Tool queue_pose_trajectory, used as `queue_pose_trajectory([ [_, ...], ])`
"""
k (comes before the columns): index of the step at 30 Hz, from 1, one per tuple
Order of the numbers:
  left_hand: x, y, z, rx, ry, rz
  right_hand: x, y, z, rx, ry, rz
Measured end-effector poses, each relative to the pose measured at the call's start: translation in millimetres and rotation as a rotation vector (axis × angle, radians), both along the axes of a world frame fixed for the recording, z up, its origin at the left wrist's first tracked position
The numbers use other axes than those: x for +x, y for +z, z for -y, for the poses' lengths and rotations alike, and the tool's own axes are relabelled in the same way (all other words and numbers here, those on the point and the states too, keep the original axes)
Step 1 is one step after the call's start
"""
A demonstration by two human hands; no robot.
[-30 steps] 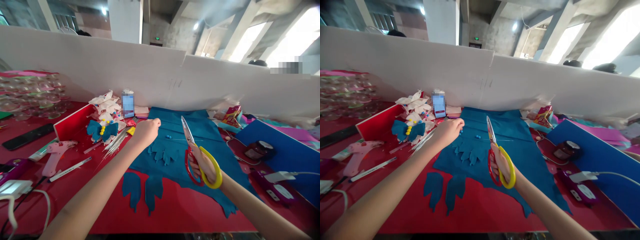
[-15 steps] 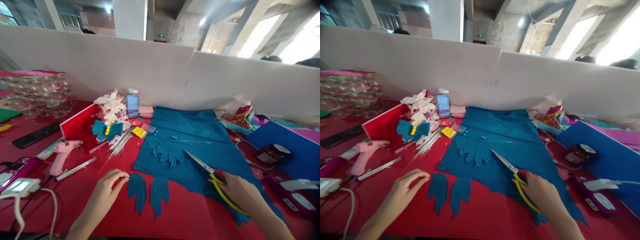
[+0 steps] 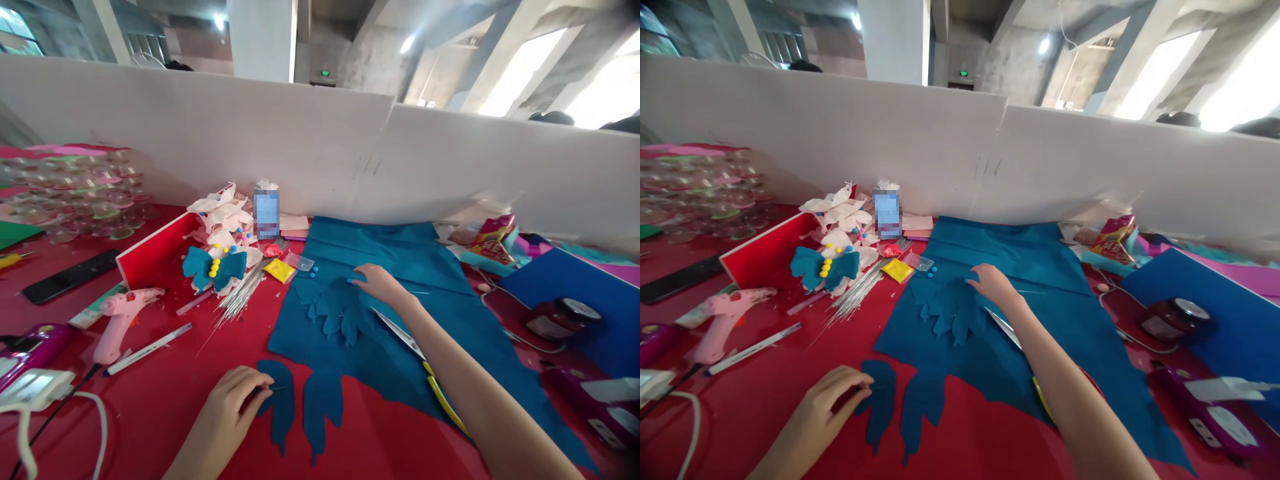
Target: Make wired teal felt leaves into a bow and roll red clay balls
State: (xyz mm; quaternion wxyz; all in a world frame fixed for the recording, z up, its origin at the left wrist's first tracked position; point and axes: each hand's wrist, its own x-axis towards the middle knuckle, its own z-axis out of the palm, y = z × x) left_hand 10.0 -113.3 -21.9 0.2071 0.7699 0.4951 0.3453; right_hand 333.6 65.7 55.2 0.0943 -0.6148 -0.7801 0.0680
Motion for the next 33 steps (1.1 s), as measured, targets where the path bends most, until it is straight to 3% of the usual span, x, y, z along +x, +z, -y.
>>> queue_pose_trajectory([
  [3, -1, -2.0, 1, 0.026, 0.009, -0.016, 4, -16.3, -24, -0.035, 0.002, 0.006],
  [6, -1, 8.7, -1, -0.063, 0.033, 0.039, 6, -19.0, -18, -0.01, 0.011, -0.02],
  [11, 14, 54.6, -34, -0.296, 0.109, 0.38, -28, 11.1, 27, 0.113, 0.114, -0.119],
  [14, 37, 72.3, -72, -0.432, -0.066, 0.608, -58, 36.0, 61, 0.227, 0.359, -0.186],
  [17, 59, 71.5, -103, -0.618, -0.21, 0.788, -76, 52.6, 84, 0.319, 0.422, -0.136],
  [21, 70, 64.3, -114, -0.598, -0.281, 0.816, -81, 57.8, 93, 0.353, 0.467, -0.058],
  [28, 65, 66.8, -106, -0.564, -0.231, 0.847, -77, 58.6, 91, 0.3, 0.451, -0.097],
  [33, 58, 68.8, -104, -0.582, -0.198, 0.841, -74, 60.8, 91, 0.24, 0.441, -0.268],
])
